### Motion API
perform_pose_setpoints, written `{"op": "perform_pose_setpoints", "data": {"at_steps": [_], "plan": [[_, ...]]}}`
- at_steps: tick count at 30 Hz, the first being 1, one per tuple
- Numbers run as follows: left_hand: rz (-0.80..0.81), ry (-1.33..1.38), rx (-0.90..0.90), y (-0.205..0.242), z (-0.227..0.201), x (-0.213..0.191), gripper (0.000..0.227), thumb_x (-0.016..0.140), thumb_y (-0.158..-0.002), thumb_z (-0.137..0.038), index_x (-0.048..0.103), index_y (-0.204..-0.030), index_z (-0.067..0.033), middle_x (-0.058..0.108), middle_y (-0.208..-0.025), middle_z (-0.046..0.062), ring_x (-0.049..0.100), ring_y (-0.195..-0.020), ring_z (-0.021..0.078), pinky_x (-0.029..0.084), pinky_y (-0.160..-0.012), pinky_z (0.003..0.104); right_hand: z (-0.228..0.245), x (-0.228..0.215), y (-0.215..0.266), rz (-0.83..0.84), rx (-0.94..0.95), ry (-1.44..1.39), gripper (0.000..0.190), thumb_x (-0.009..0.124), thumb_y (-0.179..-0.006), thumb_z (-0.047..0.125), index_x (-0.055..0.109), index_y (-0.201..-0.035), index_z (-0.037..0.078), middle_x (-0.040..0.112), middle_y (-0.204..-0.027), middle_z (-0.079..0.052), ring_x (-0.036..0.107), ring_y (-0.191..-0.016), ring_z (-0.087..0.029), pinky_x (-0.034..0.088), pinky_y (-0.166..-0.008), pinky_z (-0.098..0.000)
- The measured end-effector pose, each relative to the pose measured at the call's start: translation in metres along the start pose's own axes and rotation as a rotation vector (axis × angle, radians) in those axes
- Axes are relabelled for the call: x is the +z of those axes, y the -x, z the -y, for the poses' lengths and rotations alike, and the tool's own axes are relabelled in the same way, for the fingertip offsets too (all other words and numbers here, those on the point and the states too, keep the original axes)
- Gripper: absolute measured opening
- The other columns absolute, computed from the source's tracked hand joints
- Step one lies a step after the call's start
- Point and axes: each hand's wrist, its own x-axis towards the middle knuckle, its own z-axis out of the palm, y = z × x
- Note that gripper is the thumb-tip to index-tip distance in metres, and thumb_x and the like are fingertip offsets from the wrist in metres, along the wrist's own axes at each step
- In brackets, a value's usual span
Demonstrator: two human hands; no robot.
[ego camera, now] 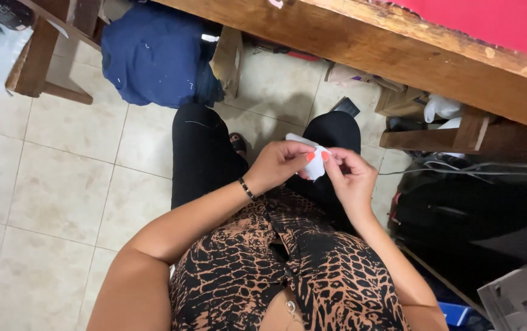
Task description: The person is manually turning fabric tubes and preparing small decorative bows at a sewing workstation.
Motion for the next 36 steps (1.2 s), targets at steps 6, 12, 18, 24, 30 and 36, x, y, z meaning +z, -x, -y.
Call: {"op": "perform_pose_setpoints", "data": {"at_steps": [6,12,18,24,30,36], "plan": [[-0.019,0.221,-0.034,-0.004,0.014,0.0,0.039,0.08,-0.085,-0.011,0.064,-0.119,0.0017,0.075,-0.084,0.02,0.074,-0.059,0.0224,0.062,-0.055,0.031,0.012,-0.005,0.001,0.042,-0.129,-0.012,0.012,0.082,-0.089,0.002,0.081,-0.099,0.009,0.071,-0.072,-0.008,0.068,-0.067,-0.02,0.055,-0.067,-0.034],[-0.082,0.144,0.062,-0.012,0.033,0.008,0.019,0.079,-0.085,-0.007,0.074,-0.102,-0.0004,0.072,-0.071,0.013,0.067,-0.047,0.0141,0.054,-0.041,0.023,0.017,-0.009,-0.003,0.062,-0.206,0.005,0.015,0.081,-0.088,0.0,0.083,-0.099,0.01,0.074,-0.077,-0.006,0.069,-0.069,-0.021,0.057,-0.07,-0.0334],[-0.239,0.028,0.237,-0.01,0.03,0.022,0.005,0.074,-0.089,-0.006,0.073,-0.092,-0.0035,0.07,-0.068,0.009,0.07,-0.054,0.0144,0.057,-0.048,0.023,0.023,-0.007,-0.002,0.023,-0.276,0.018,0.01,0.079,-0.091,-0.003,0.081,-0.097,0.006,0.077,-0.091,-0.011,0.07,-0.073,-0.025,0.056,-0.067,-0.0344],[-0.25,-0.884,0.49,-0.012,0.041,0.007,0.014,0.061,-0.097,-0.027,0.063,-0.088,-0.0165,0.064,-0.06,0.004,0.068,-0.056,0.0233,0.053,-0.052,0.034,0.012,0.001,-0.002,0.087,-0.194,-0.075,0.008,0.08,-0.089,0.0,0.079,-0.094,0.005,0.074,-0.082,-0.01,0.065,-0.065,-0.023,0.054,-0.061,-0.0344],[-0.11,-0.534,0.495,0.001,-0.003,0.008,0.032,0.062,-0.093,-0.005,0.065,-0.124,-0.0143,0.075,-0.097,0.019,0.073,-0.093,0.0401,0.061,-0.073,0.046,0.012,-0.006,0.0,0.112,-0.296,0.008,0.005,0.077,-0.094,0.005,0.078,-0.098,0.007,0.074,-0.091,-0.011,0.067,-0.072,-0.03,0.056,-0.065,-0.039],[-0.046,-0.42,0.561,-0.008,0.018,0.0,0.014,0.07,-0.091,-0.017,0.071,-0.105,-0.0138,0.066,-0.069,0.009,0.068,-0.063,0.0301,0.054,-0.055,0.038,0.02,-0.011,-0.001,0.093,-0.332,0.018,0.005,0.075,-0.096,0.01,0.076,-0.1,0.007,0.07,-0.092,-0.016,0.066,-0.076,-0.036,0.055,-0.07,-0.0446]]}}
